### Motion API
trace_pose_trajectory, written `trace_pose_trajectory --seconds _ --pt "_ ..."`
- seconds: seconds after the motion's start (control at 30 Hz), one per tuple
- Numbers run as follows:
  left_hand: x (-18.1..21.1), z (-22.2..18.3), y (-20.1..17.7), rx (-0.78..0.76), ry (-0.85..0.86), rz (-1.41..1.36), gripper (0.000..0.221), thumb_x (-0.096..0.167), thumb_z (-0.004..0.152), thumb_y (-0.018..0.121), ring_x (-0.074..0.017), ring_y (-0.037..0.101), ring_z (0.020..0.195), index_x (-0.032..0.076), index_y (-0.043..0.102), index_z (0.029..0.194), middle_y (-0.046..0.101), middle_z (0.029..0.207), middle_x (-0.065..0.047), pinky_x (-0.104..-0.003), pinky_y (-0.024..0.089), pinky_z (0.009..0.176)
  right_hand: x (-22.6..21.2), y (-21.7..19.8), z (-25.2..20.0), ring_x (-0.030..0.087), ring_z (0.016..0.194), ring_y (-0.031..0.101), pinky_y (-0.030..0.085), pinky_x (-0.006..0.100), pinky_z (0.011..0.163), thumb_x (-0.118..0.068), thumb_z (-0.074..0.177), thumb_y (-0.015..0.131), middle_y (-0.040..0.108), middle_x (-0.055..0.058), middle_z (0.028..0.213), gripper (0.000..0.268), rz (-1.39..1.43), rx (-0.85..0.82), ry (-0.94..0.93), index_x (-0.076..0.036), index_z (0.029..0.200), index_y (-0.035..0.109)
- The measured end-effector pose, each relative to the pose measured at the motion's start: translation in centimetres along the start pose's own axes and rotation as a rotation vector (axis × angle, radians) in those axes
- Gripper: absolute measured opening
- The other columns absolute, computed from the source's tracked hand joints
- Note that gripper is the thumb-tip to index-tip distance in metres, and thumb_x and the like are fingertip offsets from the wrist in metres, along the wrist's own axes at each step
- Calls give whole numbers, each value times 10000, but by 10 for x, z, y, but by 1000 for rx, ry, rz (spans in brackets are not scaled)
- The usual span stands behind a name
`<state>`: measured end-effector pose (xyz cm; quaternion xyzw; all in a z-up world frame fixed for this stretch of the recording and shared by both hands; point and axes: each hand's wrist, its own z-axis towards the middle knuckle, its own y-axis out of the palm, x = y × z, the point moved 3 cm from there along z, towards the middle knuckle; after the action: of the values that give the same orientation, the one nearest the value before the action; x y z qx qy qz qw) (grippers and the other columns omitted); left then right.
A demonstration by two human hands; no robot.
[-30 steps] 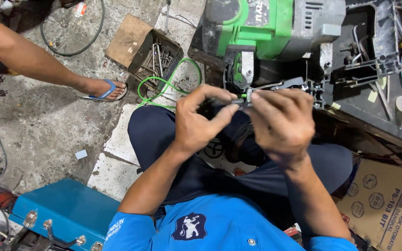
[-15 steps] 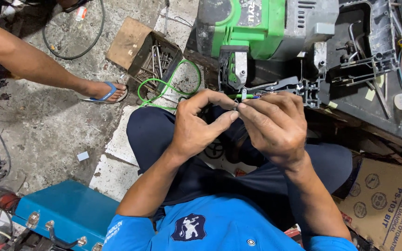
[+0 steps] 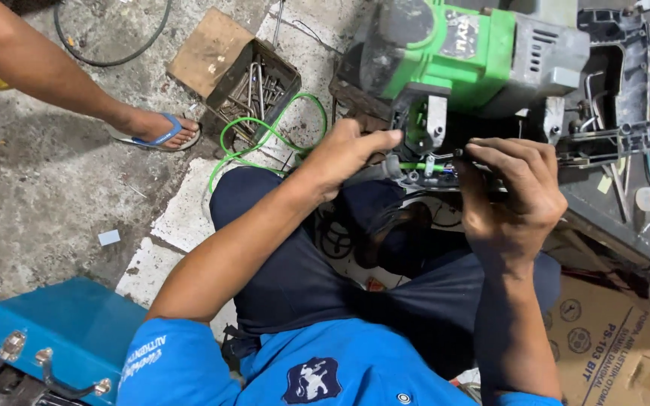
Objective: Repairing a power tool by stripping wires, applying adhesive, and reassembling internal components.
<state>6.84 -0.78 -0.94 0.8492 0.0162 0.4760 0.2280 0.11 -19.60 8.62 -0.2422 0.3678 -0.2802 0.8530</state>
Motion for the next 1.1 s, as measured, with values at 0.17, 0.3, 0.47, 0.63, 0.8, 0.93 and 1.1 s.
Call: trace_pose_trajectory --seconds 0.17,0.3,0.47,0.63,0.8,0.93,1.1 --pt "-4 -12 -7 382 239 759 576 660 863 579 -260 596 779 89 518 913 627 848 -81 -424 445 686 4 6 -5 361 1043 679 529 439 960 114 1007 855 742 215 1137 200 -83 -36 -42 68 1148 721" --pt "15 -50 3 387 868 606 206 193 979 685 -192 598 924 89 601 1136 603 1033 -49 -336 517 830 4 10 -13 344 1028 694 587 408 854 63 1005 873 736 204 1107 251 -104 -9 51 44 1195 709" --pt "16 -57 11 -36 1163 767 454 62 1067 757 -319 720 1197 95 513 1448 661 1285 -169 -407 645 1062 -7 14 -5 327 953 707 585 389 824 137 993 853 710 231 1045 223 -90 -45 10 56 1113 684" --pt "26 -52 8 -98 1239 871 489 65 1045 800 -308 720 1166 63 520 1446 703 1256 -160 -428 624 1067 -15 18 1 328 911 700 593 415 840 147 973 852 758 201 1024 218 -63 -66 -49 56 1070 679" --pt "31 -47 4 -175 1290 832 351 63 1023 782 -311 754 1036 11 612 1325 749 1177 -172 -434 620 947 -23 20 6 325 926 713 601 413 857 149 967 824 749 219 1005 168 -12 -65 -30 73 1032 689" --pt "33 -47 -1 -226 1295 773 295 48 998 791 -292 758 968 7 654 1255 759 1119 -159 -415 619 896 -30 22 11 335 896 720 577 414 846 95 980 785 764 207 989 82 -34 -80 -77 64 980 710" --pt "28 -35 -15 -33 1224 797 233 38 944 814 -267 777 924 -12 720 1152 789 1057 -156 -401 649 885 -7 20 -4 351 1001 712 567 447 918 121 1032 761 766 237 1125 135 -157 8 -73 73 1155 735"
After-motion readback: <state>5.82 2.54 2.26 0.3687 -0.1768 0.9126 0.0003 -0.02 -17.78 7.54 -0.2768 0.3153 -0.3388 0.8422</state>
